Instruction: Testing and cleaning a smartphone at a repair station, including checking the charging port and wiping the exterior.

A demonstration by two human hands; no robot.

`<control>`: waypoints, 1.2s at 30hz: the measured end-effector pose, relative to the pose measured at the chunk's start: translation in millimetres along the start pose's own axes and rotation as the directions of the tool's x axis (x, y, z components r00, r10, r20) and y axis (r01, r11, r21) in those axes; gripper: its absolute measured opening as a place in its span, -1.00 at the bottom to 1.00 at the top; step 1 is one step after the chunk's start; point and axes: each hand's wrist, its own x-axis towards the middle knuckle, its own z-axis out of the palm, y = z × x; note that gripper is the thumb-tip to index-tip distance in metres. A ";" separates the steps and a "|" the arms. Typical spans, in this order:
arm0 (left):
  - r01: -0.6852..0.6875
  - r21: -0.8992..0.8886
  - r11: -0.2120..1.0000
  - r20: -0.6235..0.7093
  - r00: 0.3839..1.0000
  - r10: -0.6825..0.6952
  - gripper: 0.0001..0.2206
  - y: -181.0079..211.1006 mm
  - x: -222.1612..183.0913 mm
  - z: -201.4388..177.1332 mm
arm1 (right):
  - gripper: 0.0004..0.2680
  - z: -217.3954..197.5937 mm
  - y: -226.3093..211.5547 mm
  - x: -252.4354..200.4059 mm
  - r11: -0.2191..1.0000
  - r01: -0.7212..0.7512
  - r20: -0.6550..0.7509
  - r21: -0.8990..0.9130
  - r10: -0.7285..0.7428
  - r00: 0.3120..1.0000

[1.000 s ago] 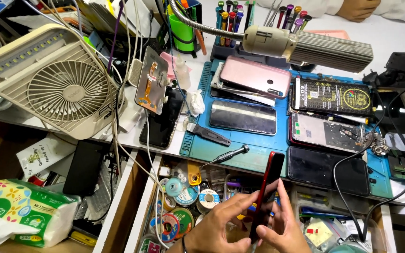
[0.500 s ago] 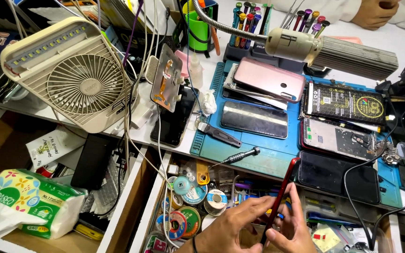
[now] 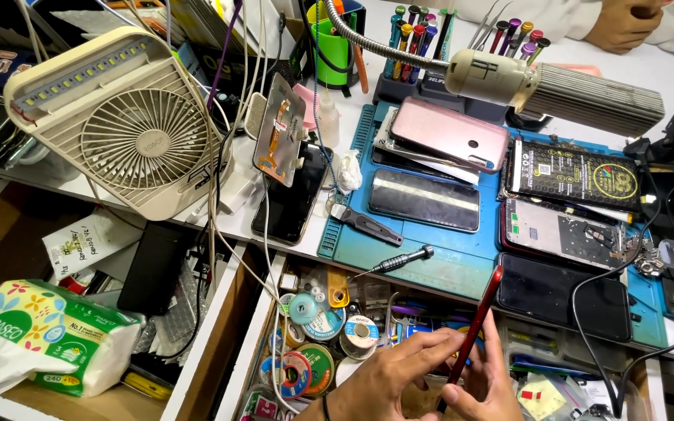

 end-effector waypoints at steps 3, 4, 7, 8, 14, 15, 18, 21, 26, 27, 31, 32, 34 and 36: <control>-0.022 0.024 0.999 -0.005 1.000 0.022 -0.35 -1.6 -0.3 0.6 | -0.02 -13.4 14.6 7.7 0.996 0.087 0.077 0.005 -0.087 0.993; -0.023 0.024 0.999 -0.005 1.000 0.023 -0.35 -2.2 -0.6 0.7 | -0.02 -11.1 12.6 6.6 0.996 0.087 0.078 0.005 -0.088 0.993; -0.029 0.033 0.999 -0.002 1.000 0.029 -0.34 -2.5 -0.6 0.7 | -0.03 -7.1 8.6 4.3 0.998 0.056 0.032 0.010 -0.056 0.998; -0.012 0.011 1.000 0.002 1.000 0.012 -0.33 -1.2 -0.3 0.3 | -0.03 -7.5 8.6 4.1 0.998 0.056 0.037 0.005 -0.057 0.998; -0.009 -0.006 1.000 0.007 1.000 0.009 -0.35 -1.2 0.4 -0.2 | -0.02 -10.0 10.7 4.1 0.995 0.103 0.081 0.012 -0.103 0.991; -0.007 -0.009 1.000 0.008 1.000 0.007 -0.35 -0.4 0.6 -0.4 | -0.02 -11.6 12.4 4.4 0.989 0.149 0.118 0.007 -0.149 0.982; -0.043 -0.027 0.999 -0.005 0.999 0.043 -0.38 -1.1 0.5 0.5 | -0.04 -24.7 28.5 12.4 0.926 0.352 0.335 0.136 -0.378 0.863; -0.056 -0.072 0.996 -0.009 0.998 0.055 -0.38 -1.8 2.4 1.8 | 0.00 -23.0 23.8 9.9 0.978 0.207 0.140 -0.001 -0.205 0.969; -0.065 -0.036 0.997 -0.003 0.998 0.065 -0.43 -2.4 5.7 2.9 | -0.02 -15.1 10.4 1.2 0.982 0.188 0.135 0.007 -0.187 0.973; -0.044 -0.038 0.998 0.000 0.999 0.044 -0.43 -1.2 6.4 2.8 | -0.03 -17.3 12.1 1.9 0.965 0.261 0.201 -0.003 -0.255 0.946; 0.005 -0.018 1.000 0.012 1.000 -0.005 -0.40 -10.1 4.8 6.9 | -0.04 -16.0 6.4 -1.7 0.946 0.325 0.259 -0.012 -0.311 0.915; -0.005 -0.002 1.000 0.008 1.000 0.005 -0.40 -11.2 4.9 7.5 | -0.04 -15.6 5.5 -2.2 0.942 0.334 0.257 -0.016 -0.319 0.912; -0.015 0.014 1.000 0.008 1.000 0.015 -0.39 -10.5 5.4 8.3 | -0.04 -15.1 4.3 -3.1 0.939 0.345 0.251 -0.018 -0.329 0.910; 0.034 0.019 0.999 -0.002 0.999 -0.034 -0.35 -7.0 6.3 8.4 | -0.05 -14.6 3.4 -3.3 0.932 0.363 0.266 -0.022 -0.344 0.901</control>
